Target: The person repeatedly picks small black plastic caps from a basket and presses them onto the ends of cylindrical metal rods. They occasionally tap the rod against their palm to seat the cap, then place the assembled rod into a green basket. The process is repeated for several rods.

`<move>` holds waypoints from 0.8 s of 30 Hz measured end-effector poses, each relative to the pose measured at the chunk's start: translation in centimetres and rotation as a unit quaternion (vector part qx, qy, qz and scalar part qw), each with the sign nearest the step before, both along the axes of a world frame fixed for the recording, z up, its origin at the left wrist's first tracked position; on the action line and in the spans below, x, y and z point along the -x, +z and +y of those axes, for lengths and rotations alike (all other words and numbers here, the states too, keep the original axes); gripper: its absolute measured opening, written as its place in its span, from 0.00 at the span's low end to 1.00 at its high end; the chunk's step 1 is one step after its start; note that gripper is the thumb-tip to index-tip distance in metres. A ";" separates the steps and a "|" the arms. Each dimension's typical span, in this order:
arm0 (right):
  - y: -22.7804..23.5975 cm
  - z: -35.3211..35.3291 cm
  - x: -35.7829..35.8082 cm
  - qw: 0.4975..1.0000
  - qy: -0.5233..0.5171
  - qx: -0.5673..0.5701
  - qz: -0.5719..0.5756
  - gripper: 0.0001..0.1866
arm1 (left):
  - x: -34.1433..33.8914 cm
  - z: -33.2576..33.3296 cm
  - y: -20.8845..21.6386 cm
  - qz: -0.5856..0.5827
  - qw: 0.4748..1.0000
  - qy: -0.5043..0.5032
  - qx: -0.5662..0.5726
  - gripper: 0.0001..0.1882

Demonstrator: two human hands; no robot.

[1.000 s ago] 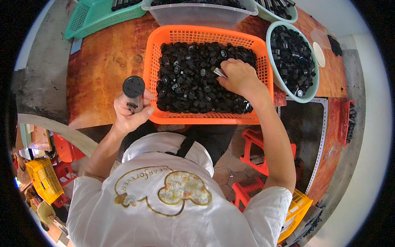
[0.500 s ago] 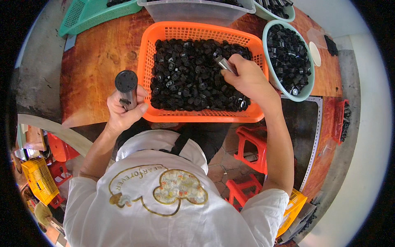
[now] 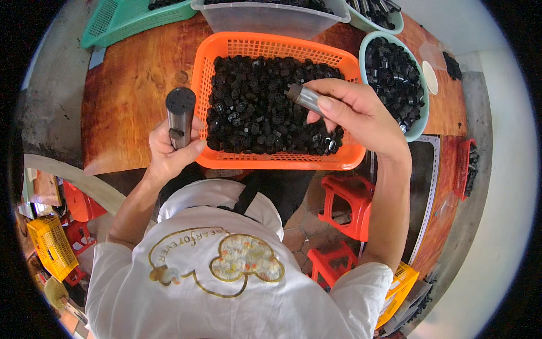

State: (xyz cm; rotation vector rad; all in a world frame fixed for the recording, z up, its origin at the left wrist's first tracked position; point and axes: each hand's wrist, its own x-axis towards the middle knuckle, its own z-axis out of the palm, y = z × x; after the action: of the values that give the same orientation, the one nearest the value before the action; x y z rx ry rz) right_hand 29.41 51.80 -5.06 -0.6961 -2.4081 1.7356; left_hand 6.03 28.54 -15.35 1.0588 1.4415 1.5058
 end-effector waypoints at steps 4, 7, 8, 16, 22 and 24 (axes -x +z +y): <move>1.0 -1.3 0.5 0.997 -0.011 0.077 0.016 0.24 | 0.1 -0.2 0.2 0.047 0.999 -0.018 -0.006 0.13; 2.2 -2.6 0.9 0.997 -0.035 0.066 0.015 0.21 | 0.1 0.1 0.4 0.100 0.994 -0.019 -0.035 0.12; 2.7 -2.9 0.9 0.998 -0.039 0.054 0.008 0.19 | 0.1 0.2 0.5 0.115 0.992 -0.020 -0.052 0.12; 6.8 -4.3 2.5 0.999 0.012 -0.017 -0.050 0.20 | -0.4 1.0 0.4 0.155 0.980 -0.019 -0.119 0.08; 9.8 -4.5 4.5 0.962 0.169 -0.207 -0.050 0.23 | -0.1 1.3 0.0 0.163 0.972 -0.035 -0.165 0.14; 10.5 -5.0 5.1 0.949 0.187 -0.248 -0.041 0.22 | -0.2 1.3 -0.2 0.153 0.971 -0.030 -0.179 0.14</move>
State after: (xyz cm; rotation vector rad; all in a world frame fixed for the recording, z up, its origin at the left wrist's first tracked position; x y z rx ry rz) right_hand 24.27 46.84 5.41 -0.2586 -3.0108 1.1054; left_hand 6.19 29.85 -15.51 1.5979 1.3509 1.6515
